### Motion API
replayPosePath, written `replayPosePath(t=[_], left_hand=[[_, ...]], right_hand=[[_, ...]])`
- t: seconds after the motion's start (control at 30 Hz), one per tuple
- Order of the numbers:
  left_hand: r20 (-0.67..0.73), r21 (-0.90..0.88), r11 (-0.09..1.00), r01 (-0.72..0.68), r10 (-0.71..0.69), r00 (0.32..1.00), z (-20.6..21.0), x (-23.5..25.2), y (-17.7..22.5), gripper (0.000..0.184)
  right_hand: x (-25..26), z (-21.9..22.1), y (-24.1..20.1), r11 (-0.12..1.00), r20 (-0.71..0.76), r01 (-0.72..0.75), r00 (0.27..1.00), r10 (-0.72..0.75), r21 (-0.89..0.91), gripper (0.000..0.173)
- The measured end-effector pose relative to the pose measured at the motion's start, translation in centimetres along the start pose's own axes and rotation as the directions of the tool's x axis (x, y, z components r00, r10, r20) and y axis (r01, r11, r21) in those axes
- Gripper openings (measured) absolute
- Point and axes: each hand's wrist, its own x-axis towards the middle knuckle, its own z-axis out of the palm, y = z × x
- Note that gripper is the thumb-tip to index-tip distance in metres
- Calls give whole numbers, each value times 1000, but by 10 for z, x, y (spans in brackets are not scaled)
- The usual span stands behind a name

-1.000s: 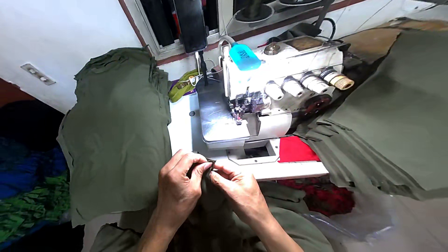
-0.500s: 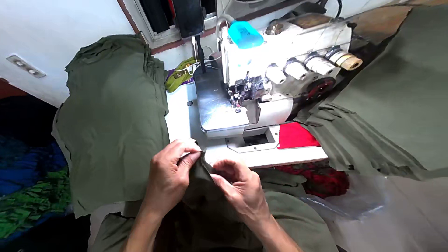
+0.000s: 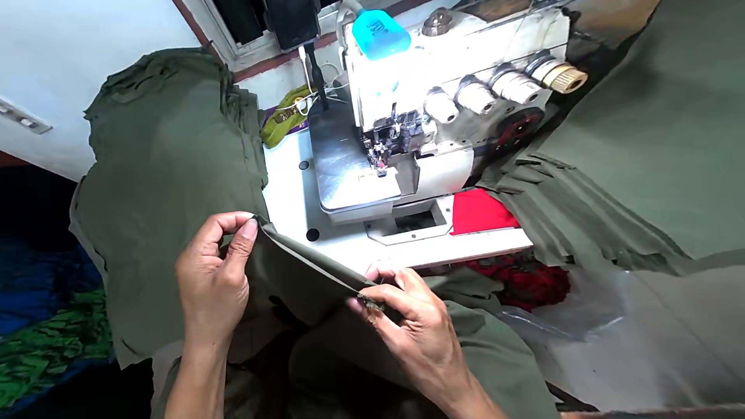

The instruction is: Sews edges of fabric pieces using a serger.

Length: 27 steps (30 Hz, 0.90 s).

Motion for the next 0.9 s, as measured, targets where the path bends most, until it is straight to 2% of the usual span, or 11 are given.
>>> replayPosePath(t=[0.3, 0.43, 0.53, 0.6, 0.63, 0.73, 0.83, 0.9], left_hand=[[-81, -55, 998, 22, -27, 996, 1, -10, -5, 12], [-99, -91, 995, -33, 24, 995, -3, -13, -3, 13], [-90, -41, 986, -161, 157, 983, -10, -7, 15, 12], [-32, 95, 953, -286, 290, 956, -10, 8, 37, 10], [25, 193, 915, -354, 356, 934, -6, 20, 47, 11], [186, 344, 804, -485, 448, 875, 35, 54, 46, 15], [232, 285, 858, -427, 371, 899, 100, 63, -3, 6], [190, 283, 879, -383, 340, 921, 126, 56, -26, 4]], right_hand=[[-2, -4, -10, 985, -76, -113, 989, 124, 127, 16], [1, -5, -17, 929, -85, -219, 964, 254, 297, 13], [10, -14, -29, 798, 34, -357, 920, 391, 485, 21], [18, -24, -33, 721, 194, -441, 894, 404, 534, 35], [21, -28, -33, 709, 254, -482, 876, 411, 515, 30], [27, -33, -22, 671, 295, -612, 790, 537, 418, 8], [21, -28, 5, 589, 234, -708, 695, 680, 390, 9], [18, -29, 13, 557, 214, -728, 665, 715, 401, 6]])
